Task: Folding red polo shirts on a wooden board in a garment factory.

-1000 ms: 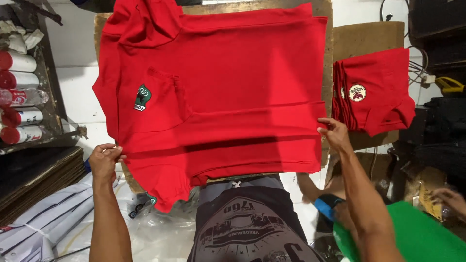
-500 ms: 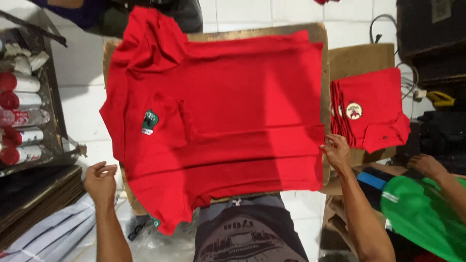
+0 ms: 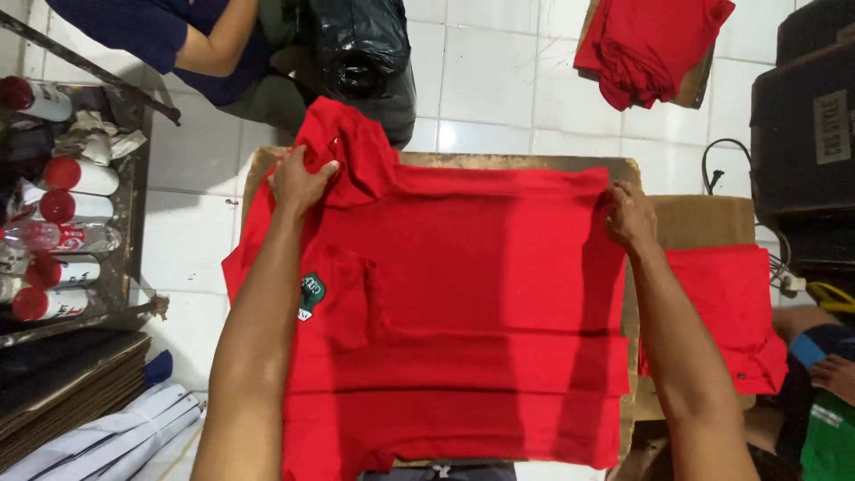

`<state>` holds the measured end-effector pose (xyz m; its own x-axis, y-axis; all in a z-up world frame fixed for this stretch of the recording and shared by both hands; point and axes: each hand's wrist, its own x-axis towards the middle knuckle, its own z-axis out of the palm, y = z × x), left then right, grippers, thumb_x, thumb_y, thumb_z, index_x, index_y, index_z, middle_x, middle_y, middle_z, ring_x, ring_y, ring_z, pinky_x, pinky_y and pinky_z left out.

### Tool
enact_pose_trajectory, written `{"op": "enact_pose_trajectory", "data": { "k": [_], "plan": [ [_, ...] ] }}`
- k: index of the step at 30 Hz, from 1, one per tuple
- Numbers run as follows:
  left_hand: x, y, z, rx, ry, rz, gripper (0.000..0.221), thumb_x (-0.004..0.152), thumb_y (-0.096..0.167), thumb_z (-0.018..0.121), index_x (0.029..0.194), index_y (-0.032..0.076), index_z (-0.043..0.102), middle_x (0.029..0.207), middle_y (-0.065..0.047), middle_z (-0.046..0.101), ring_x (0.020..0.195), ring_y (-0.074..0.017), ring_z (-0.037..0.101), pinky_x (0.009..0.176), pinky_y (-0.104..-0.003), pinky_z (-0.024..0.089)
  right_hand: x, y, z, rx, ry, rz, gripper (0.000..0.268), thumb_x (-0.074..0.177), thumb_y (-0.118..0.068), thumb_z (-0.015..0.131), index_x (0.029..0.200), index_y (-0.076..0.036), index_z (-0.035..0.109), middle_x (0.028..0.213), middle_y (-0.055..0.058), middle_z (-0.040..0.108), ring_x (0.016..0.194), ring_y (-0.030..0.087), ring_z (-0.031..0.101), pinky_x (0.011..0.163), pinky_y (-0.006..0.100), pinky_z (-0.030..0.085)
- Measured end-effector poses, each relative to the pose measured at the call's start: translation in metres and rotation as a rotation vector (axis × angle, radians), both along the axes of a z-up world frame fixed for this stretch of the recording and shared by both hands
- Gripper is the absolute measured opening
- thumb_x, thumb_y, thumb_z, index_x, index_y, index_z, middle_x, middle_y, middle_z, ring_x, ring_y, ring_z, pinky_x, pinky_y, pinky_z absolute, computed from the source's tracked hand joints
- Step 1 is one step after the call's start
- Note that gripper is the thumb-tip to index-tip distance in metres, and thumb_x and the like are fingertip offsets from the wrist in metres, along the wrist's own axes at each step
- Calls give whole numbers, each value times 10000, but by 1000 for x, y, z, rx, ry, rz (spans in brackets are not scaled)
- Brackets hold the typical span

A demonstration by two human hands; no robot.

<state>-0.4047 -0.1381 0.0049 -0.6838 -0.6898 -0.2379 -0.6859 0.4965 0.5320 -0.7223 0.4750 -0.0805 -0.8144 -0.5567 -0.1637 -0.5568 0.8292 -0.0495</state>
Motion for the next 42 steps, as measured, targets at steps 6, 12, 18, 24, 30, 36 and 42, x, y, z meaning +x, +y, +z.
{"op": "enact_pose_trajectory", "data": {
  "k": [6,12,18,24,30,36,42],
  "plan": [
    [-40,11,-15,-191,215,11,702,905,522,757,1418,77,578,1214,-217,589,1204,-461,533,1069,-645,369,0,-1,-2,125,79,23,370,1076,-186,468,1390,-229,659,1345,106,688,1275,342,625,1025,480,476],
    [-78,-4,-27,-34,-2,-295,758,884,667,687,1455,176,593,1307,-148,591,1271,-407,506,1048,-617,394,18,9,-20,-66,214,-186,514,844,-360,777,1296,-140,671,1405,151,616,1290,342,579,996,505,512],
    [-104,-17,-22,163,-252,-340,557,974,578,274,1488,536,485,1537,-77,502,1454,-372,414,1161,-599,271,98,101,8,-338,351,-440,570,910,-233,794,1402,8,637,1329,279,631,1322,429,550,1126,497,429],
    [-126,-11,-15,-76,-446,-478,570,841,393,572,1407,396,644,1437,-122,612,1384,-362,523,1111,-564,422,128,173,-23,-370,222,-563,511,939,-243,730,1379,-8,623,1391,254,588,1358,408,523,1171,486,386],
    [-117,-18,-35,296,-214,-204,635,942,562,413,1489,279,566,1558,-223,464,1472,-439,367,1196,-589,278,103,258,-99,-396,222,-853,681,876,-342,790,1428,4,592,1339,285,599,1292,433,561,1098,522,431],
    [-133,-24,-62,42,-436,-421,527,827,422,671,1349,353,708,1489,-107,577,1384,-403,532,1118,-592,442,156,263,-49,-86,-363,-1316,825,703,-371,718,1501,-220,576,1124,289,755,710,409,789,592,524,617],
    [-125,-36,-47,-196,-280,-426,342,729,411,791,861,95,801,971,-239,724,1069,-473,694,889,-553,573,162,307,-92,93,-338,-1342,913,795,-459,605,1623,-249,284,1307,307,687,1222,469,662,944,607,522]
  ]
}}
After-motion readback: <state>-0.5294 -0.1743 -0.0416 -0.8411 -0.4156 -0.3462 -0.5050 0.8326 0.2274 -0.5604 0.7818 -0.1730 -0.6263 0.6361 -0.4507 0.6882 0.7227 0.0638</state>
